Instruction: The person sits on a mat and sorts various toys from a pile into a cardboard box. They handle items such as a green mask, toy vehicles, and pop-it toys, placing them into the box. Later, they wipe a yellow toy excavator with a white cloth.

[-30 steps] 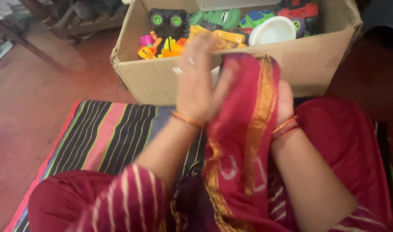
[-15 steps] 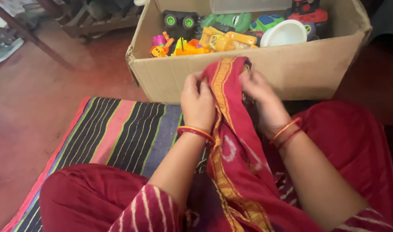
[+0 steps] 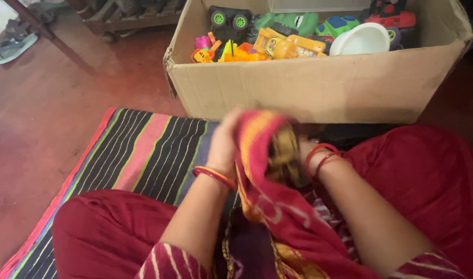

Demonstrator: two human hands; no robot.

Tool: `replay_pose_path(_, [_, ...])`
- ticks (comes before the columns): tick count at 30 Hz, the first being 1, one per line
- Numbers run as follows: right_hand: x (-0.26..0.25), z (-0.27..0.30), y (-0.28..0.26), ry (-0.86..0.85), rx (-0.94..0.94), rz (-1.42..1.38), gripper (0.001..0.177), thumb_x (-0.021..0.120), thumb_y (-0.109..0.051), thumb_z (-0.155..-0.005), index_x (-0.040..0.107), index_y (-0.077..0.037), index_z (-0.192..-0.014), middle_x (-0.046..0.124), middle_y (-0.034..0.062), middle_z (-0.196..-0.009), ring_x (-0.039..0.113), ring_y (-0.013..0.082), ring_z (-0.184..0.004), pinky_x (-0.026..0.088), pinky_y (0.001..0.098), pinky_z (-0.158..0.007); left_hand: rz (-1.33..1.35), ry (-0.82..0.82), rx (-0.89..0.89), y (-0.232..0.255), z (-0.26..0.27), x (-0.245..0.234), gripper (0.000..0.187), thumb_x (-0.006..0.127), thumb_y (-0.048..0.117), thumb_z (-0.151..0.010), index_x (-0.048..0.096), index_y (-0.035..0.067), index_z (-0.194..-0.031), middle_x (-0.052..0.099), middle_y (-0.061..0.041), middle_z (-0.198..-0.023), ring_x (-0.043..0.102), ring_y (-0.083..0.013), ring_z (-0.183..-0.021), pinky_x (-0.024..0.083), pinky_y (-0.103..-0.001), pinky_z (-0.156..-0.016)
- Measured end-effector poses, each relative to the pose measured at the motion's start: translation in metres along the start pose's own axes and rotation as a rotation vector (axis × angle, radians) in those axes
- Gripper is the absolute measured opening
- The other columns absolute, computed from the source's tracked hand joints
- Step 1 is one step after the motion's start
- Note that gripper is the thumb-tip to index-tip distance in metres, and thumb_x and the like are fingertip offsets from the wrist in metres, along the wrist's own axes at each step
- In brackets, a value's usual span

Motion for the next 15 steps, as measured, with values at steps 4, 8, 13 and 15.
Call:
replay_pose_path(4, [0.010, 0.014, -0.007, -0.107, -0.264, 0.195, 0.050, 0.053, -0.043, -0.087, 0.073, -0.011, -0.121, 0.076, 0.0129, -0.123, 0.072, 0.0260, -0.105, 0.055, 0.0397, -0.092, -1.060, 0.046, -0.030, -0.027, 0.018, -0.016, 0.036, 0.068, 0.036, -0.091, 0.071, 0.002, -0.101, 0.075, -0.016, -0.100, 0.073, -0.0264, -0.093, 0.056, -0.037, -0.085])
replay_pose_path(8, [0.018, 0.023, -0.022, -0.154, -0.497, 0.276, 0.037, 0.068, -0.027, -0.081, 0.074, -0.014, -0.114, 0.076, 0.0083, -0.117, 0.072, 0.0224, -0.102, 0.056, 0.0354, -0.091, -1.283, 0.117, 0.137, -0.042, 0.015, -0.044, 0.031, 0.067, 0.032, -0.084, 0.072, 0.003, -0.094, 0.077, -0.018, -0.091, 0.076, -0.0295, -0.088, 0.058, -0.038, -0.081])
replay_pose_path(13, [-0.023, 0.051, -0.041, 0.593, -0.085, 0.050, 0.031, 0.065, -0.008, -0.083, 0.076, -0.013, -0.112, 0.075, 0.0159, -0.110, 0.071, 0.0335, -0.102, 0.054, 0.0428, -0.089, -1.399, 0.183, 0.209, -0.047, 0.003, -0.073, 0.030, 0.067, 0.031, -0.085, 0.073, 0.003, -0.094, 0.075, -0.021, -0.094, 0.073, -0.0369, -0.093, 0.057, -0.044, -0.085])
replay_pose_path(15, [-0.052, 0.089, -0.055, 0.972, -0.125, -0.035, 0.030, 0.078, -0.013, -0.075, 0.070, -0.003, -0.101, 0.070, 0.0218, -0.102, 0.066, 0.0423, -0.095, 0.052, 0.0468, -0.083, -1.581, 0.070, 0.170, -0.061, -0.006, -0.092, 0.030, 0.067, 0.031, -0.085, 0.073, 0.003, -0.097, 0.073, -0.023, -0.099, 0.070, -0.0398, -0.098, 0.055, -0.046, -0.089])
Point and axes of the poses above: each hand's wrist, its own z-axis away from the middle knuckle, its own x-axis out of the palm, y = z × x, the point moved 2 cm from there along -z, towards the middle knuckle
